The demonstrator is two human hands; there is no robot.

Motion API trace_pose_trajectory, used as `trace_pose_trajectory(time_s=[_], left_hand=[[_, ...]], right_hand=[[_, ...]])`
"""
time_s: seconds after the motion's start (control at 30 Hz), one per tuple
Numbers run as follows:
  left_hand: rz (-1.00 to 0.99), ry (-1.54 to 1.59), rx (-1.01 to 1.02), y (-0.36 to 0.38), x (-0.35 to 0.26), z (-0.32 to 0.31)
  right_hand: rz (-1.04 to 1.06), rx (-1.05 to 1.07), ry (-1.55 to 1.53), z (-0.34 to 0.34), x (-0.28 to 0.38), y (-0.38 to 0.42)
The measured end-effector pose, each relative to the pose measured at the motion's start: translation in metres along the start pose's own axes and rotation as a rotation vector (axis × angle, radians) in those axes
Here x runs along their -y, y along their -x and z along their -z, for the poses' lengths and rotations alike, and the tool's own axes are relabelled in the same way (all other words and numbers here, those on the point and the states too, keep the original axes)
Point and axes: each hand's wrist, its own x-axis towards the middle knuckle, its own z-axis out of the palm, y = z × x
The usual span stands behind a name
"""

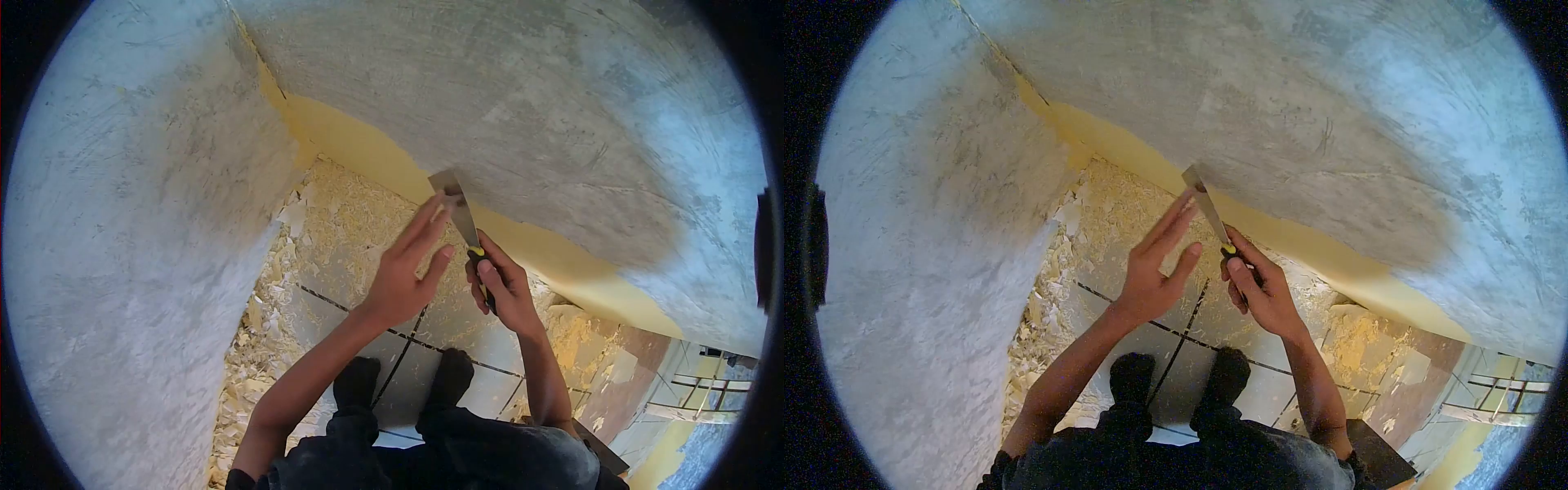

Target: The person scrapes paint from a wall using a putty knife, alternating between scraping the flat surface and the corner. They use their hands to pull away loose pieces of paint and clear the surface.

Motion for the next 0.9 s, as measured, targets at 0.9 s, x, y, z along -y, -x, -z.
trace_pose_trajectory(time_s=[0.9], left_hand=[[-0.04,0.065,0.056,-0.007,-0.011,-0.008]], right_hand=[[0.122,-0.295,0.2,-0.043,0.008,-0.004]])
